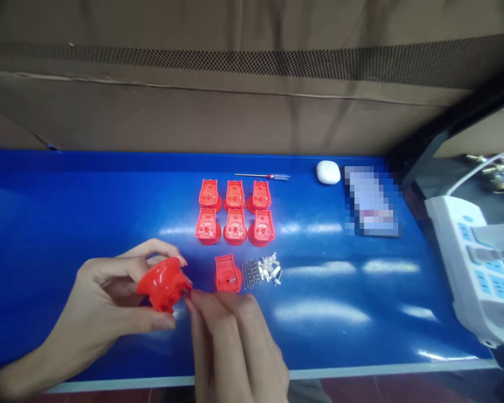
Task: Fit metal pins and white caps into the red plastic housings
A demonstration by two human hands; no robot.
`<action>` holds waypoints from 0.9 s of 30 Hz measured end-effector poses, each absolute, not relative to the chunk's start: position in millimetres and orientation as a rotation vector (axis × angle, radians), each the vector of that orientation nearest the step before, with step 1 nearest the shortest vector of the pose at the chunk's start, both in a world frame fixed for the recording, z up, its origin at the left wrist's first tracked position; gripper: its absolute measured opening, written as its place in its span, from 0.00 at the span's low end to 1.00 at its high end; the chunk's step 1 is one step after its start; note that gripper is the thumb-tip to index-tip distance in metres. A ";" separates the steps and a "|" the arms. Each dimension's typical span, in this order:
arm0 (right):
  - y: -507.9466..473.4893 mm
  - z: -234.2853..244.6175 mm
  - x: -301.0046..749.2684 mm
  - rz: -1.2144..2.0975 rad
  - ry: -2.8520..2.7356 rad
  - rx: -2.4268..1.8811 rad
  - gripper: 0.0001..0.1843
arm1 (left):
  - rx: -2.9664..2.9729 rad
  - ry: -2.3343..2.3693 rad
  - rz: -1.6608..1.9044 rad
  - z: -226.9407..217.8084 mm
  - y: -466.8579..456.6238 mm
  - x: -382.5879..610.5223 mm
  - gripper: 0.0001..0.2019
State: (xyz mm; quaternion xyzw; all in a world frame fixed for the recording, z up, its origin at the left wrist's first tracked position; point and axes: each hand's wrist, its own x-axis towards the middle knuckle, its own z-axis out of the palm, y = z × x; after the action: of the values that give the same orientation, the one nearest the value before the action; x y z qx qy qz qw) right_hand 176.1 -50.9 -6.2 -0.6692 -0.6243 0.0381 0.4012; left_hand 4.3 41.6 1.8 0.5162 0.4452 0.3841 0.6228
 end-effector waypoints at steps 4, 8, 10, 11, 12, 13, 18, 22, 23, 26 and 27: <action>-47.1 -5.4 173.3 0.100 -1.560 -1.705 0.04 | 1.190 1.020 0.878 0.9 41.2 4.0 0.13; -44.2 -5.3 173.0 0.078 -1.585 -1.704 0.04 | 1.198 1.015 0.876 0.7 39.9 3.3 0.14; -43.8 -6.4 173.5 0.074 -1.607 -1.721 0.05 | 1.186 1.017 0.876 1.0 39.8 3.3 0.14; -43.8 -7.1 173.9 0.071 -1.626 -1.724 0.05 | 1.180 1.014 0.876 1.2 39.7 3.5 0.14; -43.8 -7.8 174.6 0.069 -1.646 -1.721 0.06 | 1.177 1.008 0.878 1.3 39.7 3.7 0.14; -43.6 -8.5 175.3 0.067 -1.663 -1.716 0.07 | 1.176 1.002 0.879 1.3 39.6 4.0 0.14; -41.0 -12.4 175.8 0.043 -1.707 -1.687 0.10 | 1.170 0.991 0.876 0.6 39.5 4.6 0.13; -38.3 -14.1 168.4 0.062 -1.605 -1.772 0.16 | 1.157 1.004 0.865 -1.1 39.3 4.5 0.13; -37.8 -14.2 166.7 0.057 -1.583 -1.790 0.16 | 1.153 1.009 0.858 -1.8 39.2 4.4 0.13; -36.8 -13.9 164.7 0.042 -1.595 -1.773 0.19 | 1.147 1.013 0.853 -3.9 38.8 3.7 0.13; -36.6 -13.8 165.1 0.040 -1.613 -1.761 0.20 | 1.151 1.013 0.852 -4.5 38.7 3.4 0.12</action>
State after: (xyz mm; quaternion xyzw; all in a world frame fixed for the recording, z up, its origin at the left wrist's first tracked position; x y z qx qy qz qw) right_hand 165.1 -36.6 -13.8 -0.6857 -0.6281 0.0155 0.3675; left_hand 3.4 38.7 -4.5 0.5045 0.4438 0.3735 0.6395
